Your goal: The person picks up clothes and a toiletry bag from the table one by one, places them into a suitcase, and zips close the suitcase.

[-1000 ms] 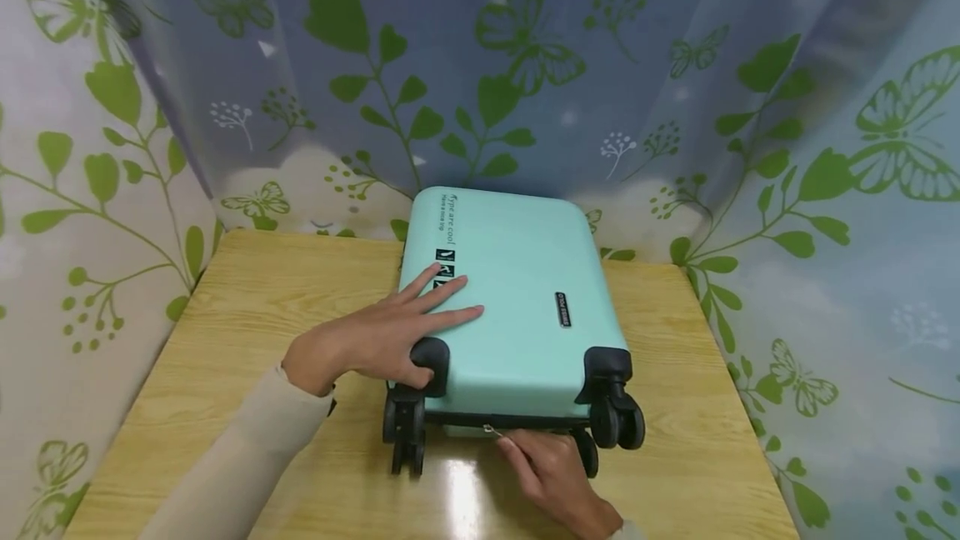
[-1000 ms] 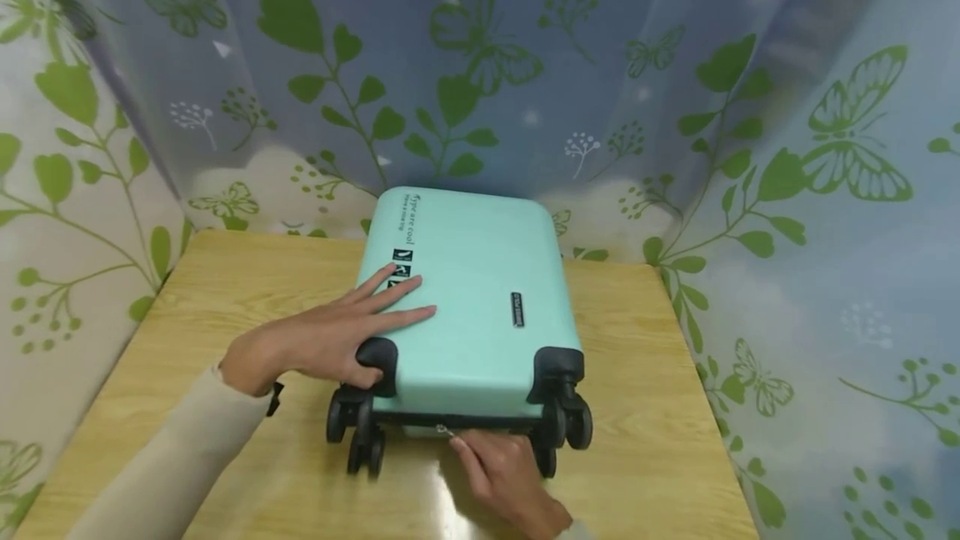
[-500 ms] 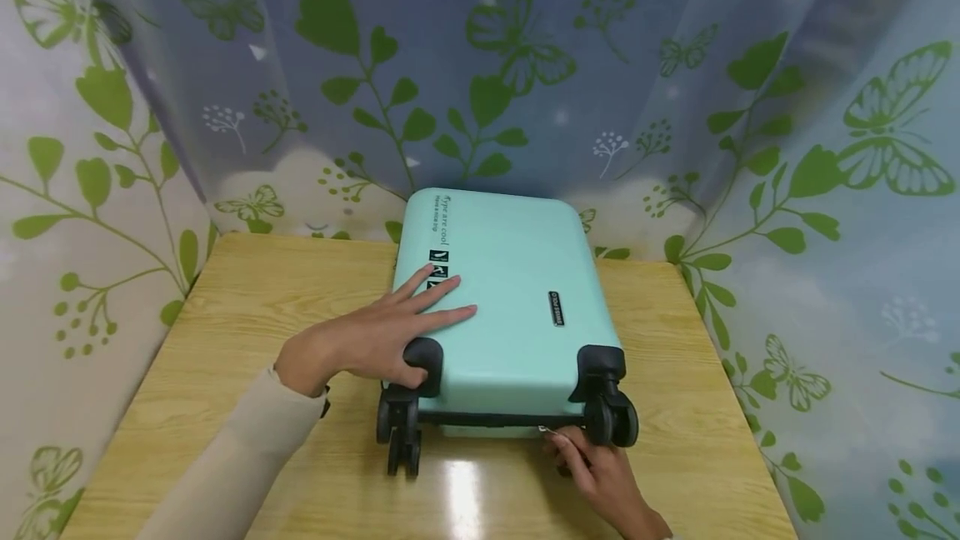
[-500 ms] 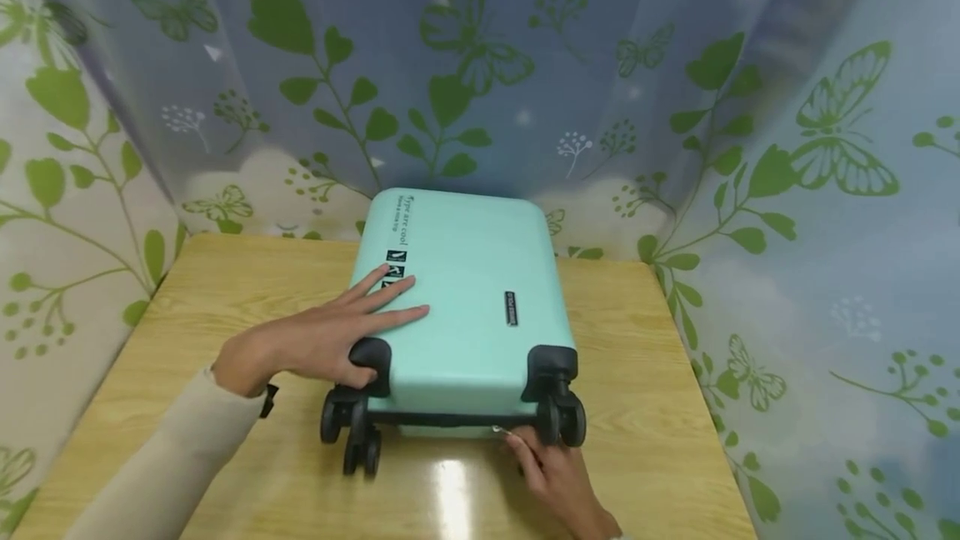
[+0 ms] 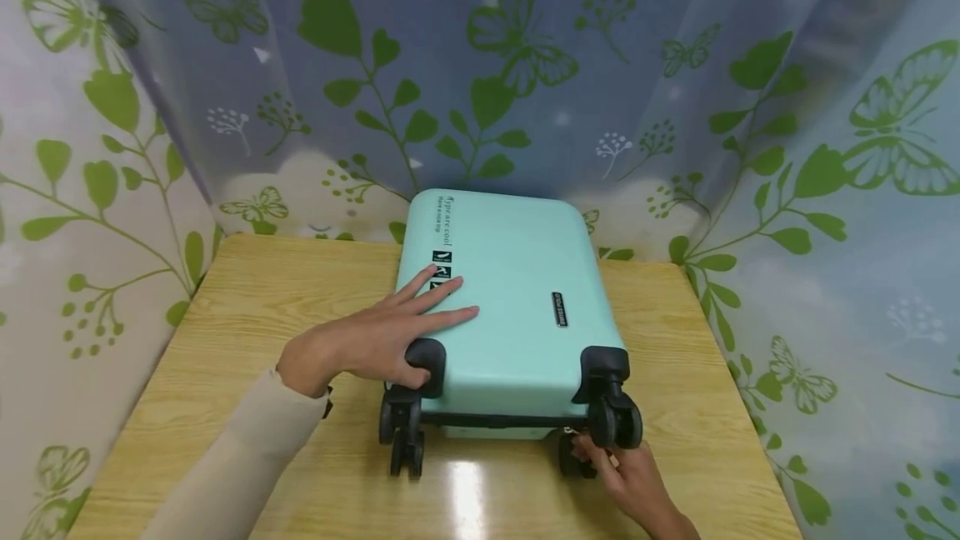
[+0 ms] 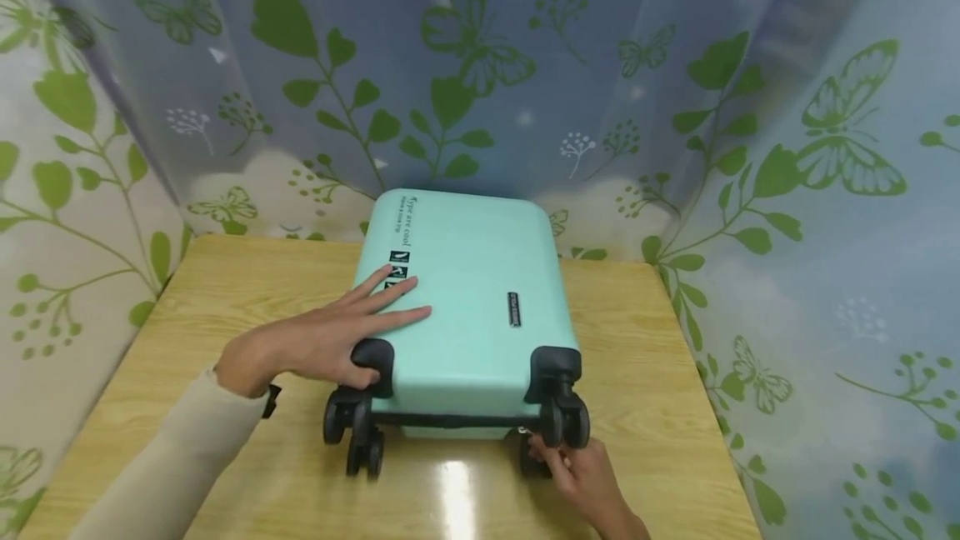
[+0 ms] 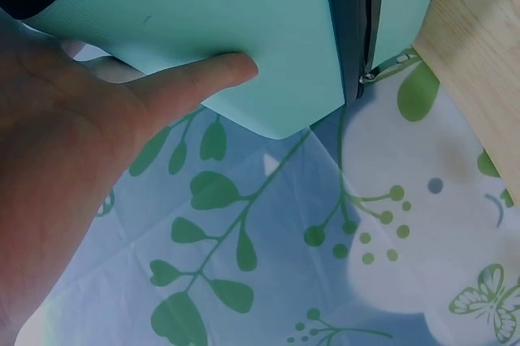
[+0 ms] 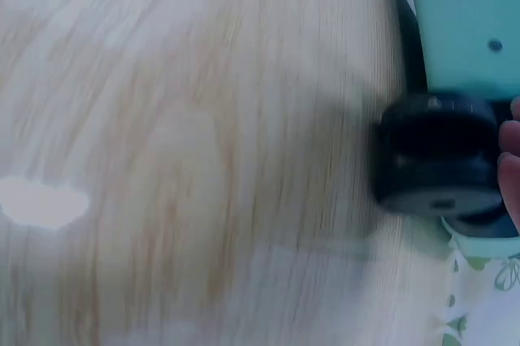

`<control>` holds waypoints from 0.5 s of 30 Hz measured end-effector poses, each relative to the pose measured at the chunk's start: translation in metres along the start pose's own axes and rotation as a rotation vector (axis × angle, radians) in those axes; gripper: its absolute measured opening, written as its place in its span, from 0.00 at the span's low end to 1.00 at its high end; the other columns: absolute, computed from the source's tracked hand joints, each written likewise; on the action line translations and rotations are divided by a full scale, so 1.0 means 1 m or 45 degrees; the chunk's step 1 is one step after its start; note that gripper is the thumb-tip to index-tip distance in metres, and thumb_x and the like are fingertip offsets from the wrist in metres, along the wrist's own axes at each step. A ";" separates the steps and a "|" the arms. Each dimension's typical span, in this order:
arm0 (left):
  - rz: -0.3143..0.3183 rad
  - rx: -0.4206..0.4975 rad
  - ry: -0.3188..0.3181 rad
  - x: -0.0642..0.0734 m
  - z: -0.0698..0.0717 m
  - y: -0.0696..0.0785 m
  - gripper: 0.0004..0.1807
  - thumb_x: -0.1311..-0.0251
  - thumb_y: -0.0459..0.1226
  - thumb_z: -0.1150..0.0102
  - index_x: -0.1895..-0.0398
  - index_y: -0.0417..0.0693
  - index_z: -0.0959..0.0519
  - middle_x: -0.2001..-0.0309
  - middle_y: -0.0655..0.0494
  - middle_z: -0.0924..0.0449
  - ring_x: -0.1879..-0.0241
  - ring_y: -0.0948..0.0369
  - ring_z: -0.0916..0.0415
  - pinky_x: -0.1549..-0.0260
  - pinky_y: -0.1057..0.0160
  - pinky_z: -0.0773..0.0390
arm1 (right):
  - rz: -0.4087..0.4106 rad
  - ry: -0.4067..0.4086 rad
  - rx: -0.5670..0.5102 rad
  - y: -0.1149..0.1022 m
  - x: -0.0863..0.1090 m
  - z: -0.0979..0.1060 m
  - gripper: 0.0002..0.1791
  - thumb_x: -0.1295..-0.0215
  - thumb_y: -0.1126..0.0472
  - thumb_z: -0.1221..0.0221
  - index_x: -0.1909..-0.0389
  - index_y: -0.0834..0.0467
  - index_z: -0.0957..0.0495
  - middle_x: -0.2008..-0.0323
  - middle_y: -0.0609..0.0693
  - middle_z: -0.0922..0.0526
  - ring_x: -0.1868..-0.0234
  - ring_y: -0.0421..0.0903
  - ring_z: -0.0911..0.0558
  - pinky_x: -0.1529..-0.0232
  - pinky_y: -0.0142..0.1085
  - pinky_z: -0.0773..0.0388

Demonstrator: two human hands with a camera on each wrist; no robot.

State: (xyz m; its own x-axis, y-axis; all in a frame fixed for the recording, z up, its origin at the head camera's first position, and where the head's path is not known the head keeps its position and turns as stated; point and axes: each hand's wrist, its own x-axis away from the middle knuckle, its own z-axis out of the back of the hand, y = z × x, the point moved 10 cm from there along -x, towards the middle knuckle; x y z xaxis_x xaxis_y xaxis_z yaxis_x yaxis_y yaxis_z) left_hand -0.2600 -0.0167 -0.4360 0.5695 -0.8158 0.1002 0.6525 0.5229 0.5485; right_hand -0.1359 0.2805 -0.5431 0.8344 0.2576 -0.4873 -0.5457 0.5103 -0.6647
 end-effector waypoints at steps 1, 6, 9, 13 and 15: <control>-0.003 0.003 0.000 0.000 0.000 0.000 0.52 0.34 0.40 0.30 0.10 0.66 0.46 0.08 0.50 0.66 0.11 0.40 0.80 0.23 0.25 0.43 | -0.005 -0.004 0.021 0.001 0.000 0.002 0.24 0.40 0.86 0.35 0.52 0.55 0.16 0.65 0.53 0.10 0.69 0.38 0.11 0.66 0.24 0.17; -0.003 0.007 0.000 0.000 0.001 0.001 0.52 0.34 0.39 0.30 0.10 0.66 0.46 0.08 0.51 0.67 0.11 0.40 0.80 0.23 0.25 0.43 | 0.030 -0.009 0.103 0.002 0.001 0.011 0.24 0.42 0.85 0.34 0.53 0.55 0.16 0.65 0.52 0.10 0.68 0.36 0.14 0.66 0.24 0.20; -0.005 0.011 -0.005 0.000 0.000 0.000 0.53 0.35 0.38 0.31 0.10 0.67 0.46 0.08 0.52 0.67 0.11 0.41 0.80 0.23 0.25 0.44 | 0.046 0.021 0.178 0.004 0.002 0.018 0.19 0.38 0.80 0.33 0.56 0.53 0.15 0.65 0.48 0.10 0.64 0.37 0.14 0.60 0.25 0.21; 0.002 0.019 -0.016 0.000 -0.001 0.000 0.53 0.35 0.39 0.31 0.10 0.68 0.47 0.08 0.53 0.69 0.11 0.42 0.82 0.22 0.25 0.46 | 0.036 0.086 0.296 0.007 0.005 0.026 0.15 0.35 0.74 0.30 0.53 0.53 0.13 0.60 0.47 0.10 0.51 0.35 0.14 0.45 0.22 0.24; 0.005 0.016 -0.020 0.000 -0.001 0.000 0.53 0.34 0.40 0.30 0.10 0.69 0.48 0.08 0.54 0.69 0.11 0.43 0.82 0.22 0.25 0.46 | 0.018 0.120 0.334 0.008 0.007 0.029 0.18 0.38 0.74 0.29 0.50 0.55 0.12 0.54 0.51 0.11 0.43 0.31 0.18 0.39 0.20 0.28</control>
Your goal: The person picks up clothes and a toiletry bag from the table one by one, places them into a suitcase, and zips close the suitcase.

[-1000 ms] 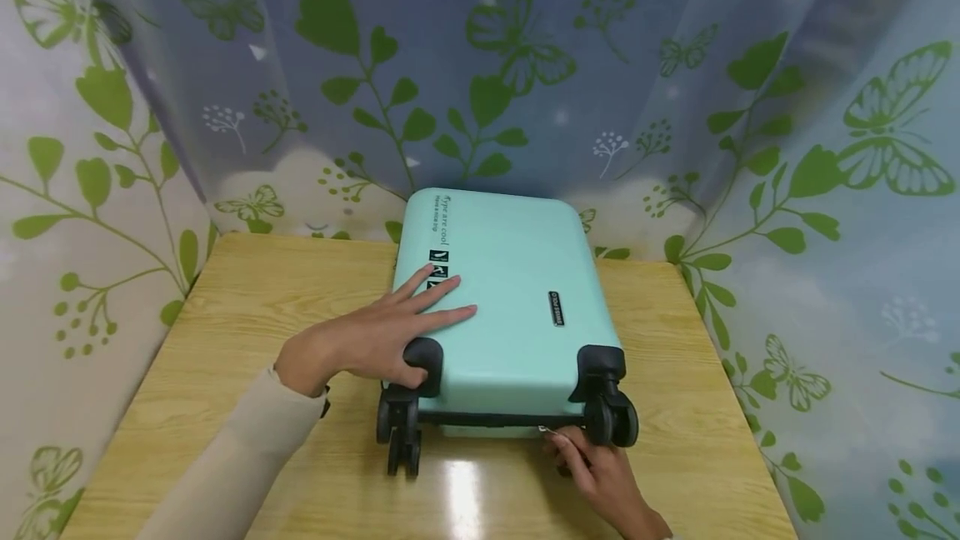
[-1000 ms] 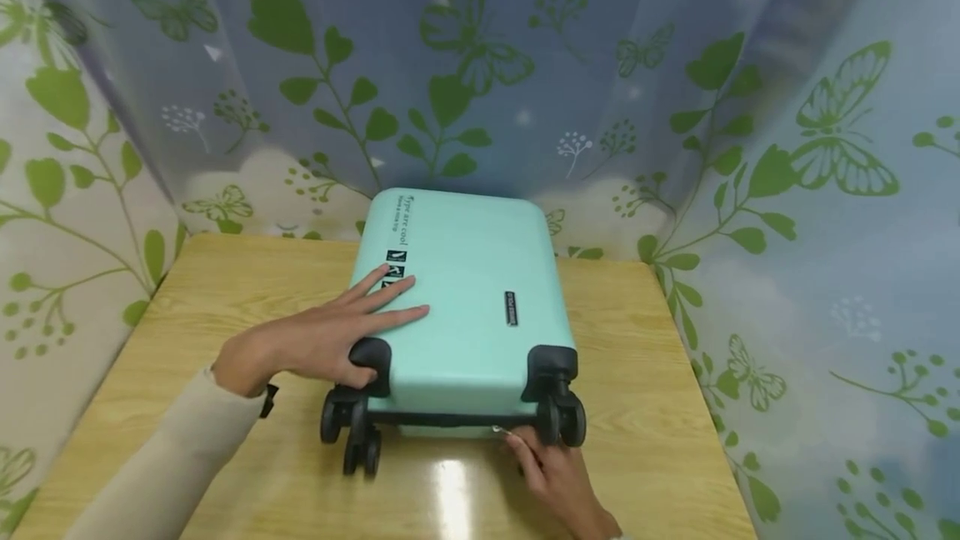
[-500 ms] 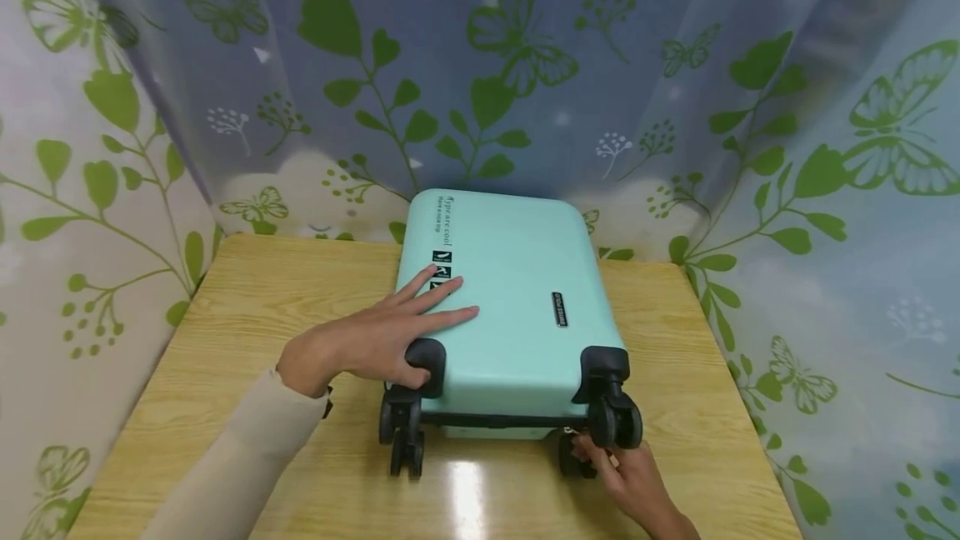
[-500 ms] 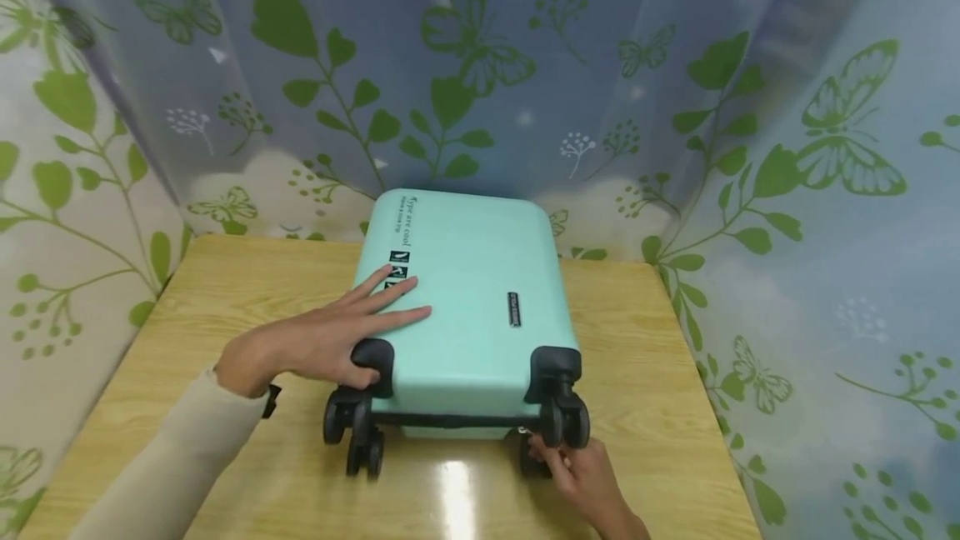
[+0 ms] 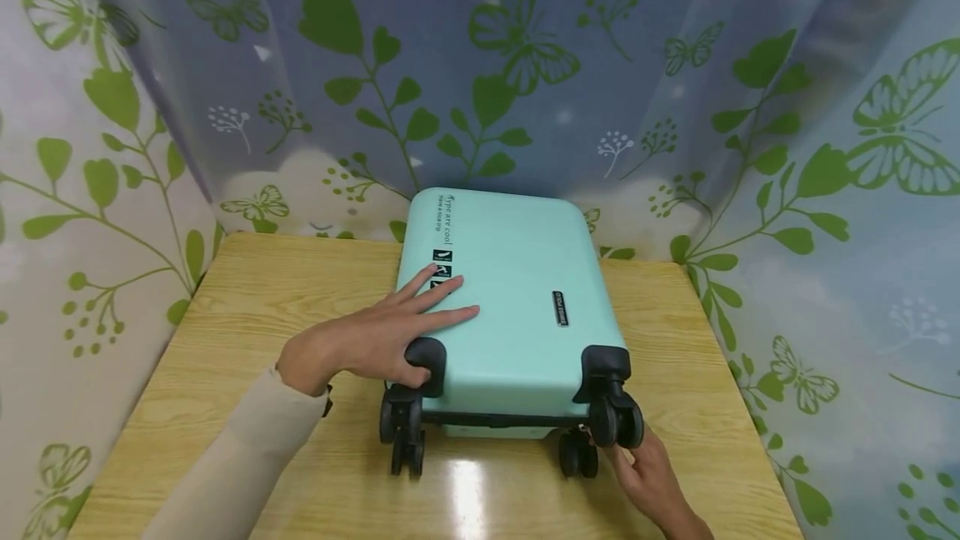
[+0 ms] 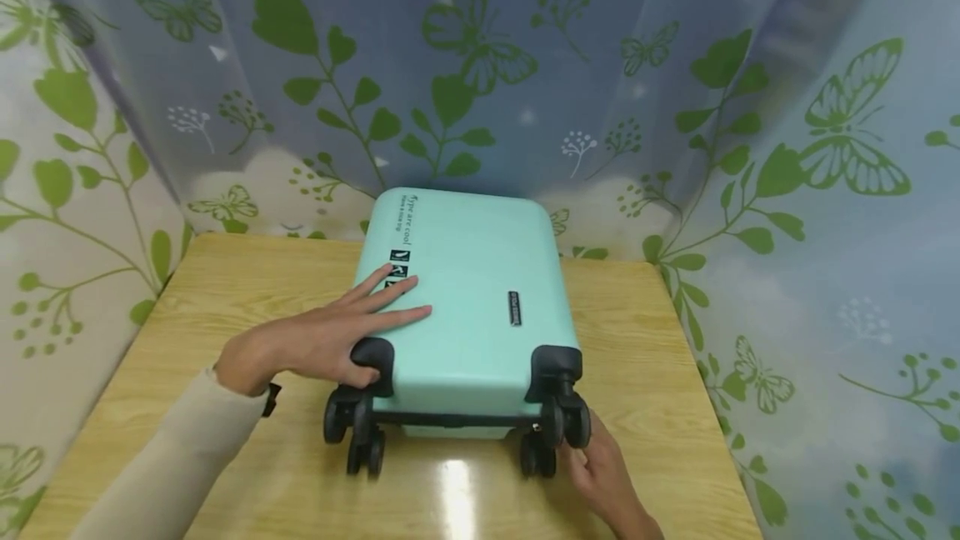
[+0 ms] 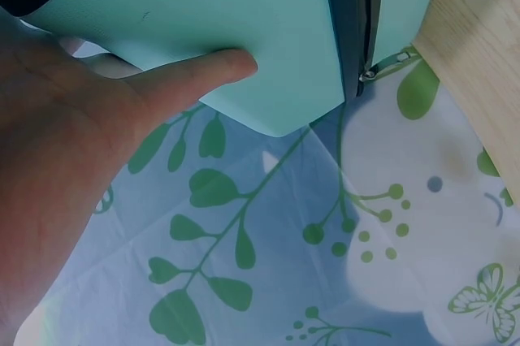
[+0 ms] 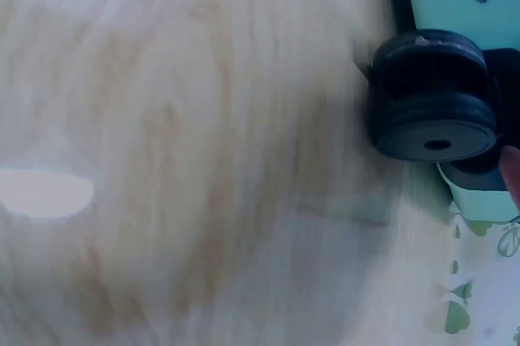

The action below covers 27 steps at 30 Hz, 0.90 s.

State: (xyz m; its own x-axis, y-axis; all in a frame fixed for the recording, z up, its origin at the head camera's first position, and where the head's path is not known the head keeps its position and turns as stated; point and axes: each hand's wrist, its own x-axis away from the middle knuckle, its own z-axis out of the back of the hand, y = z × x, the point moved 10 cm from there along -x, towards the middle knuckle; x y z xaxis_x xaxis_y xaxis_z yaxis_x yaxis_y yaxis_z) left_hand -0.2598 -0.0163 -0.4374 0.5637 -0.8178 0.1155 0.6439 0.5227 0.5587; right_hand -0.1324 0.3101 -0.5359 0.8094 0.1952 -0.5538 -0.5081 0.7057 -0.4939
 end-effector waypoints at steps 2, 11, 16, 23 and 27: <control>-0.003 0.006 -0.001 0.000 0.000 0.000 0.53 0.34 0.40 0.30 0.10 0.68 0.48 0.08 0.54 0.69 0.11 0.43 0.83 0.22 0.25 0.46 | -0.036 0.003 -0.010 0.004 0.002 0.000 0.20 0.40 0.76 0.29 0.49 0.55 0.13 0.48 0.55 0.14 0.38 0.29 0.23 0.34 0.18 0.34; -0.006 0.033 -0.007 0.000 -0.001 -0.001 0.53 0.34 0.38 0.32 0.10 0.67 0.47 0.08 0.53 0.70 0.11 0.42 0.83 0.21 0.24 0.52 | -0.145 0.025 -0.139 0.012 0.006 -0.002 0.26 0.42 0.84 0.32 0.54 0.50 0.15 0.45 0.48 0.21 0.41 0.32 0.25 0.35 0.19 0.35; -0.017 0.039 -0.012 0.000 -0.001 -0.001 0.53 0.34 0.38 0.30 0.09 0.65 0.47 0.08 0.52 0.70 0.12 0.41 0.84 0.21 0.23 0.53 | -0.172 0.039 -0.139 0.014 0.007 0.001 0.25 0.43 0.84 0.31 0.62 0.47 0.15 0.47 0.45 0.22 0.44 0.31 0.25 0.39 0.18 0.34; -0.011 0.057 -0.026 -0.002 -0.001 0.000 0.52 0.33 0.38 0.30 0.09 0.66 0.47 0.08 0.52 0.70 0.12 0.41 0.84 0.22 0.22 0.53 | -0.202 -0.034 -0.340 0.020 0.005 0.005 0.21 0.33 0.84 0.39 0.66 0.53 0.15 0.46 0.43 0.24 0.49 0.35 0.24 0.51 0.22 0.26; -0.012 0.059 -0.031 -0.001 -0.001 -0.001 0.53 0.32 0.38 0.28 0.09 0.66 0.47 0.08 0.52 0.70 0.12 0.42 0.84 0.22 0.23 0.51 | -0.207 -0.045 -0.487 0.024 0.004 0.008 0.20 0.29 0.85 0.43 0.64 0.58 0.14 0.45 0.42 0.21 0.48 0.34 0.21 0.55 0.24 0.21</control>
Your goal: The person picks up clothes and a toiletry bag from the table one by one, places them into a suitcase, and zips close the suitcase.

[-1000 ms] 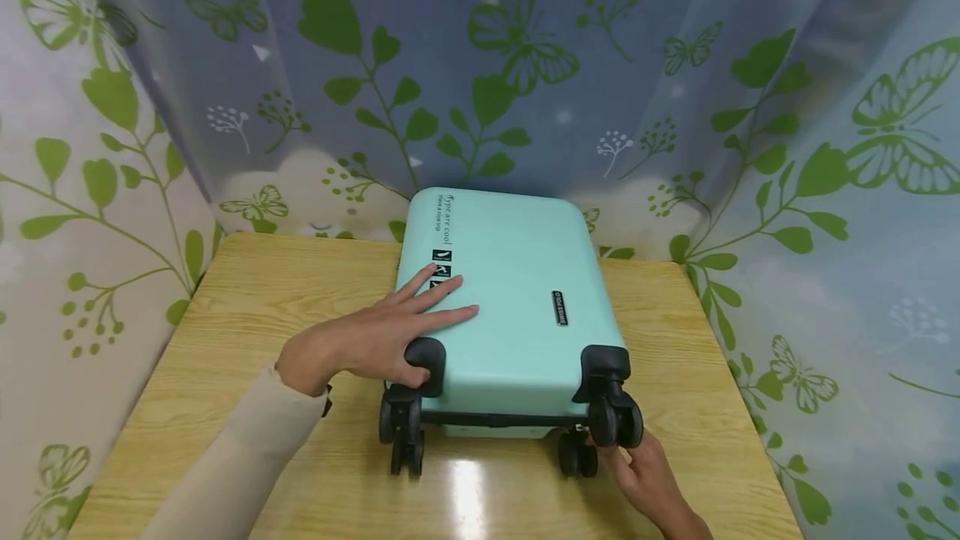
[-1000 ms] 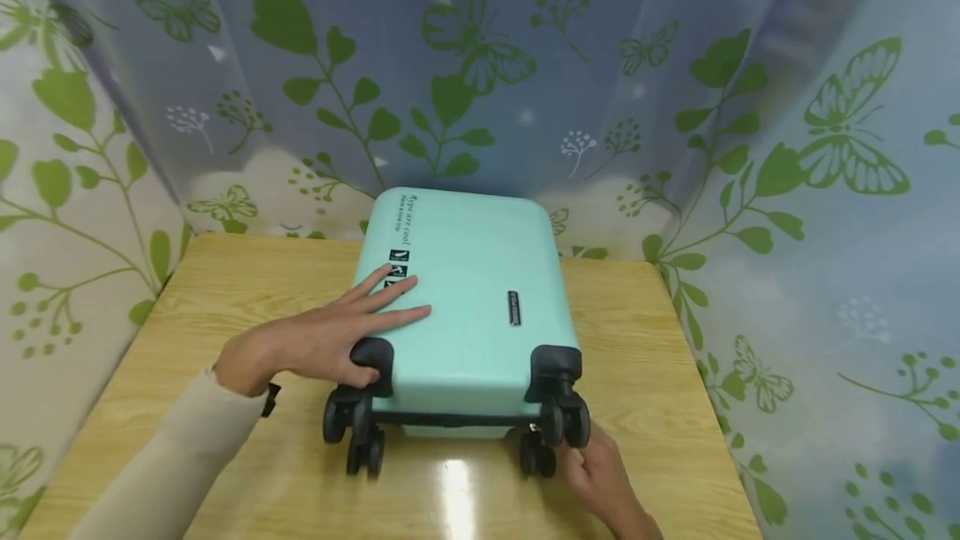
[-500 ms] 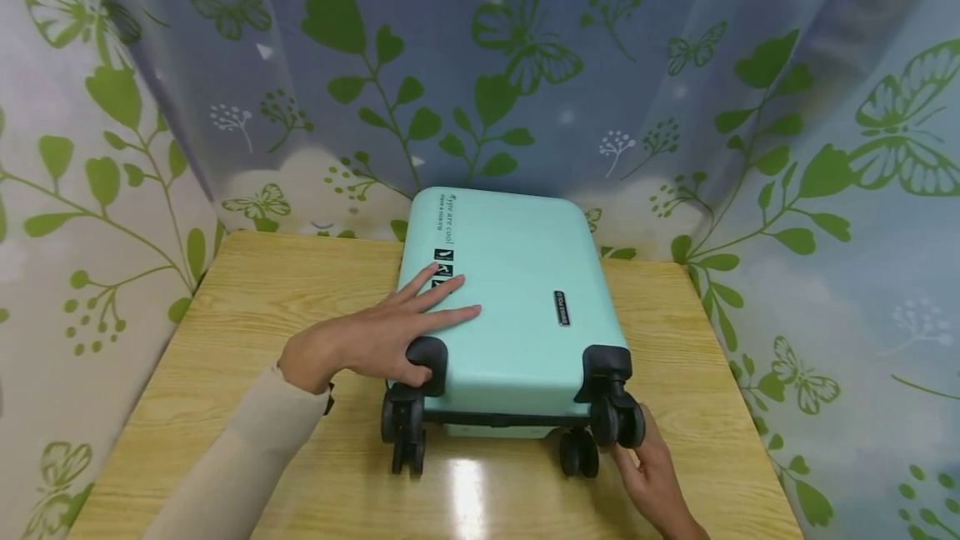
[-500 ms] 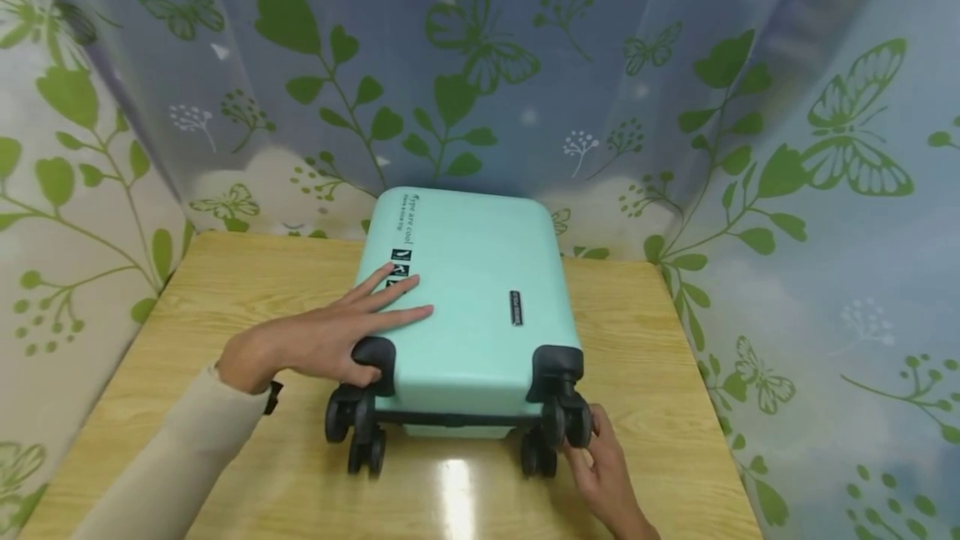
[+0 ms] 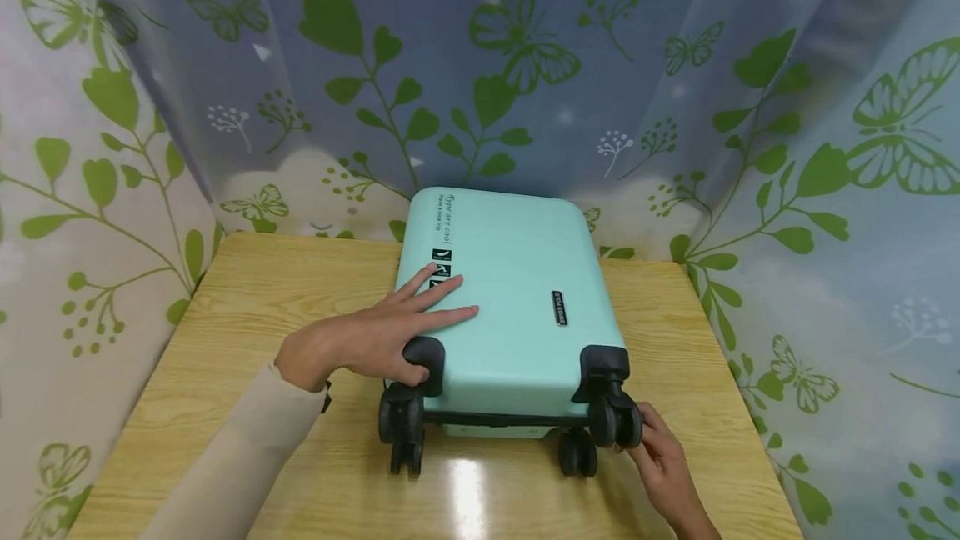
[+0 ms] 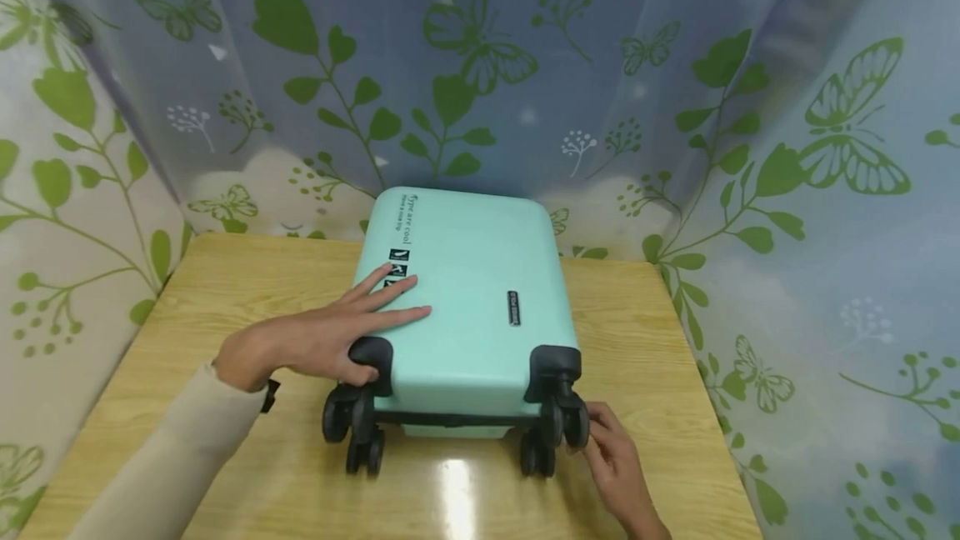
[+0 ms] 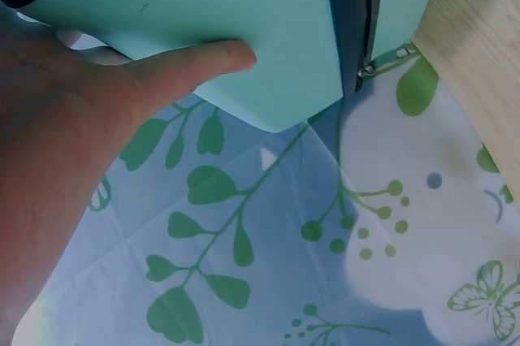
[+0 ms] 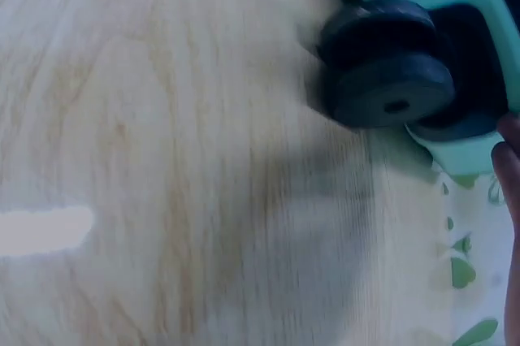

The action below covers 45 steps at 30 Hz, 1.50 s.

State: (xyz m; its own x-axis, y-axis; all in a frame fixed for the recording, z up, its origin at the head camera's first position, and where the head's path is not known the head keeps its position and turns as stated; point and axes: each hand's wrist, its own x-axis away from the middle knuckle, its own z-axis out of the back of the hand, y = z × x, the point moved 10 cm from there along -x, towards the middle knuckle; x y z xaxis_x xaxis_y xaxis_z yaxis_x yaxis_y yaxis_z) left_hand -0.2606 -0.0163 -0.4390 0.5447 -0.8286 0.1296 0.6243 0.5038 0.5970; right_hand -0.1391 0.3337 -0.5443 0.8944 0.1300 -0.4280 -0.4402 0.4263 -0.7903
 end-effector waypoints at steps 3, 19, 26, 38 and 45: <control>-0.011 0.000 -0.002 0.001 0.000 -0.003 0.52 0.31 0.38 0.28 0.10 0.66 0.47 0.08 0.52 0.70 0.12 0.42 0.84 0.22 0.23 0.51 | -0.007 -0.012 -0.034 0.003 -0.001 0.003 0.20 0.28 0.85 0.45 0.57 0.60 0.12 0.43 0.42 0.18 0.44 0.34 0.20 0.51 0.23 0.20; 0.175 0.250 0.077 0.030 0.013 -0.037 0.57 0.32 0.45 0.24 0.08 0.64 0.51 0.11 0.47 0.87 0.12 0.39 0.84 0.23 0.24 0.47 | -0.028 -0.136 0.101 -0.005 -0.005 -0.017 0.19 0.30 0.78 0.36 0.50 0.55 0.07 0.22 0.42 0.27 0.24 0.28 0.28 0.31 0.19 0.32; 0.290 0.425 0.148 0.046 0.014 -0.051 0.63 0.33 0.55 0.25 0.08 0.65 0.60 0.12 0.46 0.86 0.12 0.36 0.74 0.22 0.26 0.48 | -0.105 -0.067 -0.216 0.000 -0.021 -0.012 0.16 0.19 0.78 0.52 0.48 0.68 0.15 0.31 0.41 0.17 0.32 0.34 0.18 0.35 0.26 0.21; 0.419 0.788 0.347 0.065 -0.011 -0.067 0.63 0.28 0.56 0.30 0.09 0.65 0.70 0.09 0.46 0.64 0.12 0.42 0.55 0.24 0.35 0.33 | -0.170 -0.082 -0.470 0.020 -0.118 0.004 0.28 0.10 0.64 0.61 0.17 0.69 0.41 0.16 0.64 0.40 0.20 0.48 0.28 0.29 0.33 0.23; 0.481 0.763 0.418 0.075 -0.014 -0.066 0.59 0.26 0.59 0.34 0.08 0.61 0.65 0.10 0.45 0.60 0.12 0.40 0.53 0.21 0.30 0.41 | -0.299 -0.189 -0.342 0.028 -0.161 -0.005 0.31 0.08 0.53 0.60 0.11 0.51 0.47 0.11 0.53 0.49 0.14 0.60 0.41 0.26 0.34 0.26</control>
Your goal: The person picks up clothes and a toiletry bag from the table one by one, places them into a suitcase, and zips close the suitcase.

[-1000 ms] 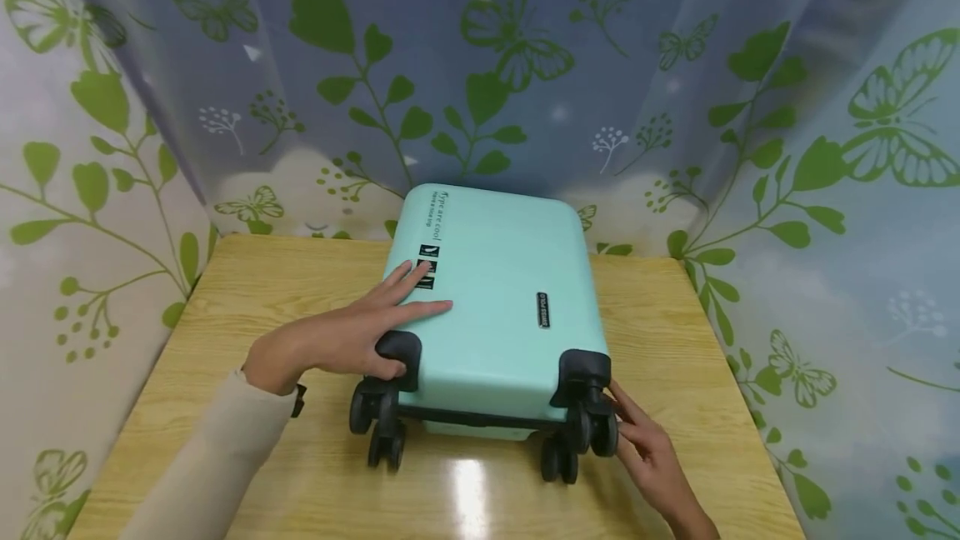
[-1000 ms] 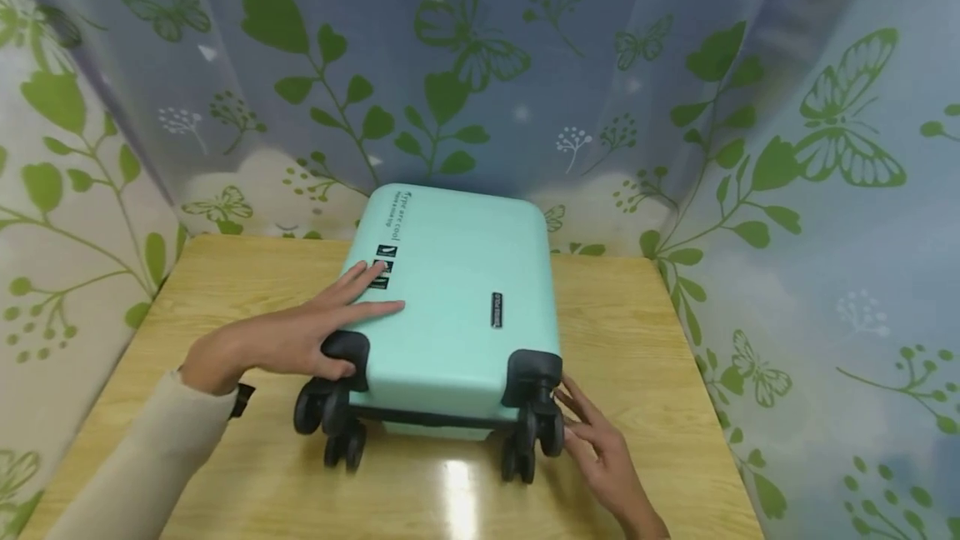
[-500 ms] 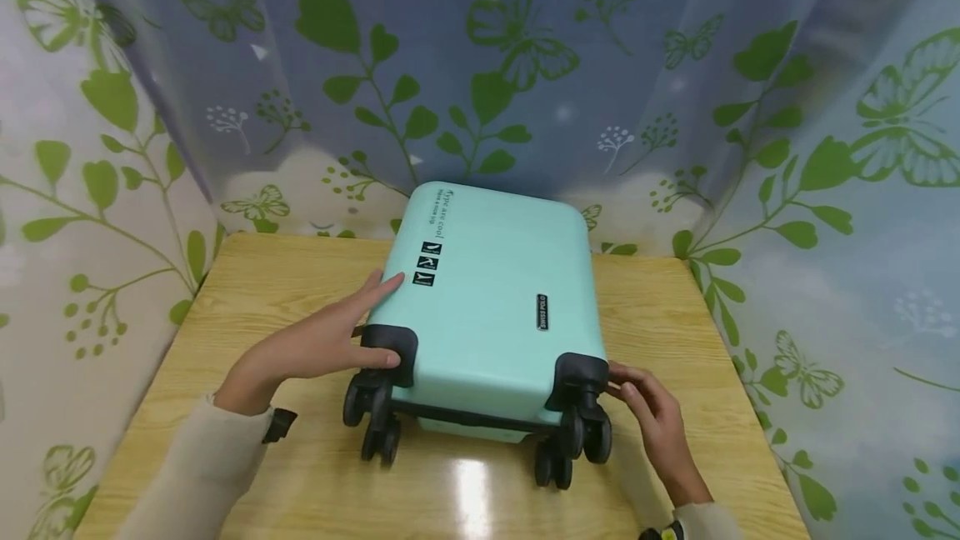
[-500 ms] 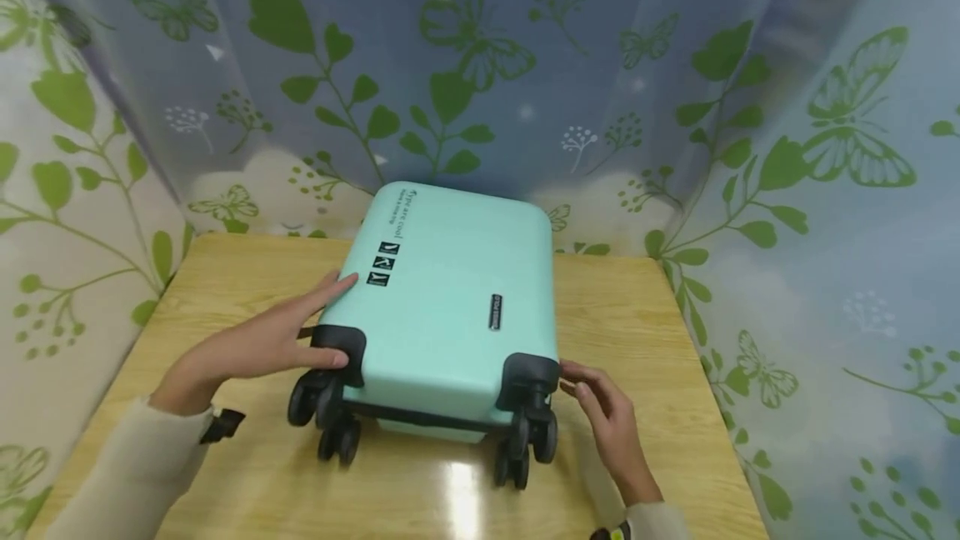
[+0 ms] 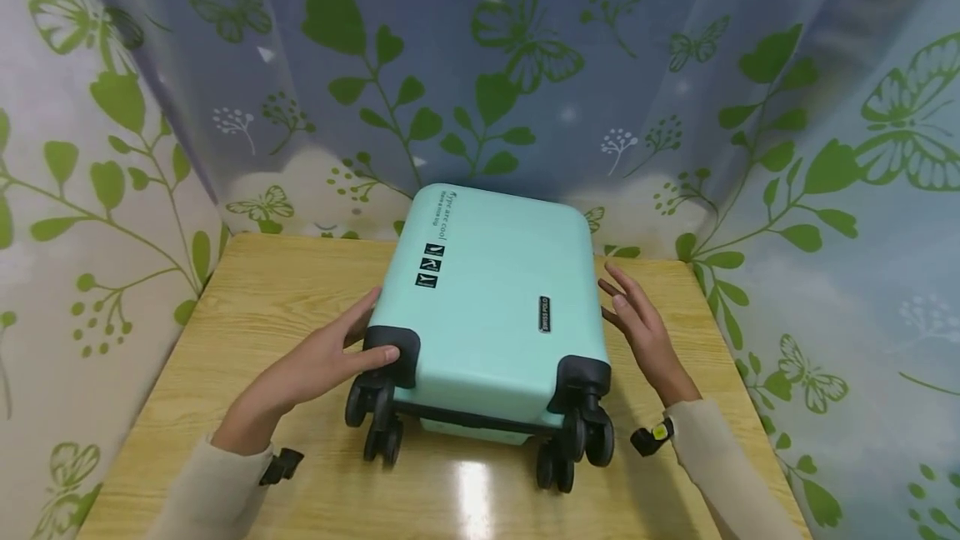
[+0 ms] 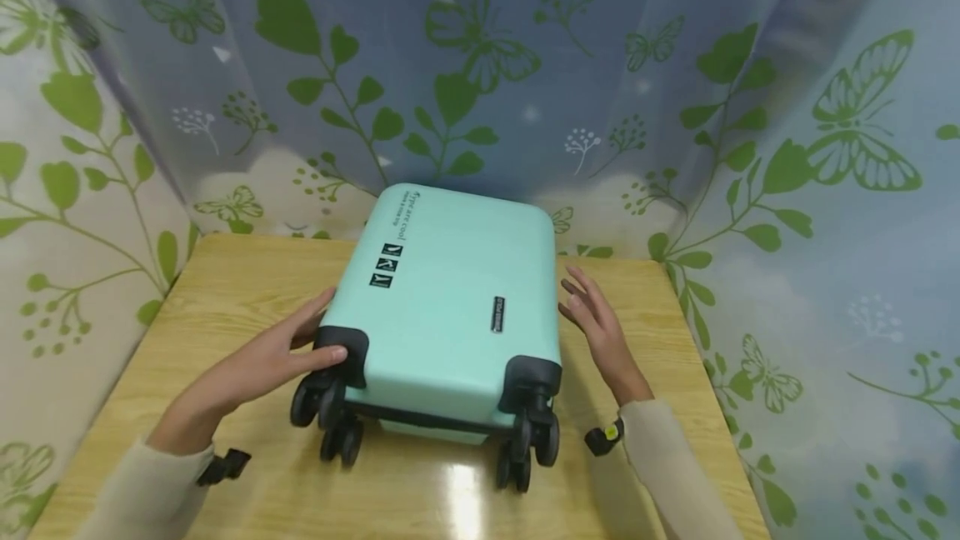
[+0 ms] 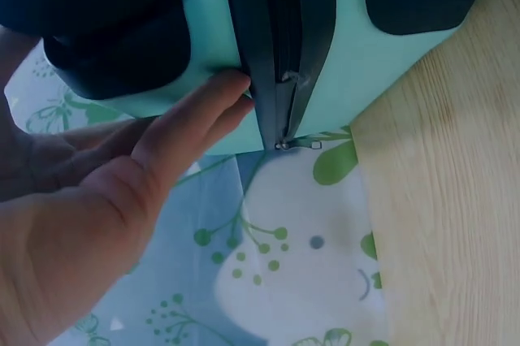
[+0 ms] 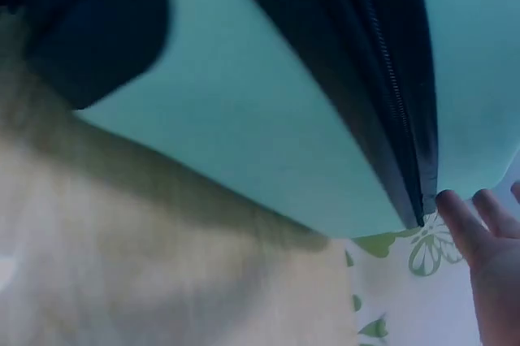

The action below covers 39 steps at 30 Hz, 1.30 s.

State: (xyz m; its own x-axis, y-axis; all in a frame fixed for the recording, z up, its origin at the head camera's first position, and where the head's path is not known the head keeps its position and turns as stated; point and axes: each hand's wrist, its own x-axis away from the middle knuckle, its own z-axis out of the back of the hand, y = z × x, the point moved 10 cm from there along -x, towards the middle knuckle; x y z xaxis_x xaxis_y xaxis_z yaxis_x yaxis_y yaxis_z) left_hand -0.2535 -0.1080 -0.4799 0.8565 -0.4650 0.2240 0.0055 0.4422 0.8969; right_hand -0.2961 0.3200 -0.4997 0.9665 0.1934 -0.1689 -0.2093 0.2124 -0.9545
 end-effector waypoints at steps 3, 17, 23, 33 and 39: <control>0.048 -0.064 0.044 0.006 -0.001 -0.001 0.57 0.25 0.61 0.37 0.08 0.57 0.61 0.11 0.41 0.55 0.13 0.38 0.50 0.22 0.30 0.40 | -0.057 -0.025 0.036 0.001 -0.012 -0.004 0.32 0.08 0.49 0.60 0.10 0.44 0.49 0.10 0.51 0.52 0.13 0.62 0.44 0.21 0.49 0.31; 0.090 -0.159 0.119 0.012 -0.004 0.001 0.54 0.23 0.65 0.45 0.08 0.50 0.57 0.13 0.39 0.47 0.16 0.37 0.44 0.23 0.32 0.36 | -0.084 -0.146 0.149 0.001 -0.023 -0.017 0.33 0.09 0.52 0.55 0.10 0.38 0.52 0.10 0.38 0.63 0.09 0.52 0.61 0.15 0.39 0.46; 0.023 -0.147 0.088 0.011 0.000 0.002 0.51 0.21 0.61 0.43 0.09 0.49 0.53 0.14 0.39 0.44 0.16 0.38 0.42 0.23 0.32 0.37 | -0.069 -0.148 0.086 0.000 -0.017 -0.019 0.33 0.09 0.53 0.56 0.10 0.41 0.53 0.10 0.40 0.64 0.09 0.49 0.66 0.27 0.14 0.45; -0.034 -0.027 -0.005 0.007 0.006 -0.006 0.47 0.20 0.55 0.41 0.10 0.47 0.51 0.12 0.42 0.50 0.15 0.40 0.46 0.22 0.34 0.38 | -0.058 -0.096 0.081 -0.005 0.006 -0.026 0.34 0.09 0.54 0.56 0.10 0.41 0.54 0.09 0.44 0.63 0.09 0.50 0.65 0.26 0.14 0.48; -0.034 0.017 -0.056 0.003 0.014 -0.011 0.46 0.19 0.54 0.41 0.10 0.49 0.51 0.12 0.43 0.50 0.15 0.42 0.45 0.22 0.35 0.36 | -0.070 -0.056 0.092 -0.011 0.024 -0.032 0.35 0.09 0.56 0.55 0.10 0.40 0.56 0.09 0.45 0.66 0.09 0.51 0.66 0.26 0.14 0.49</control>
State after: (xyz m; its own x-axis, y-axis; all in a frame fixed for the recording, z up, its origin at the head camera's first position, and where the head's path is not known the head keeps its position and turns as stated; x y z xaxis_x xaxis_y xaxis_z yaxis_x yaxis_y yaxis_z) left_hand -0.2579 -0.1251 -0.4842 0.8325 -0.5102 0.2162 0.0209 0.4189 0.9078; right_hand -0.2663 0.2913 -0.5015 0.9697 0.2210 -0.1041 -0.1677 0.2924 -0.9415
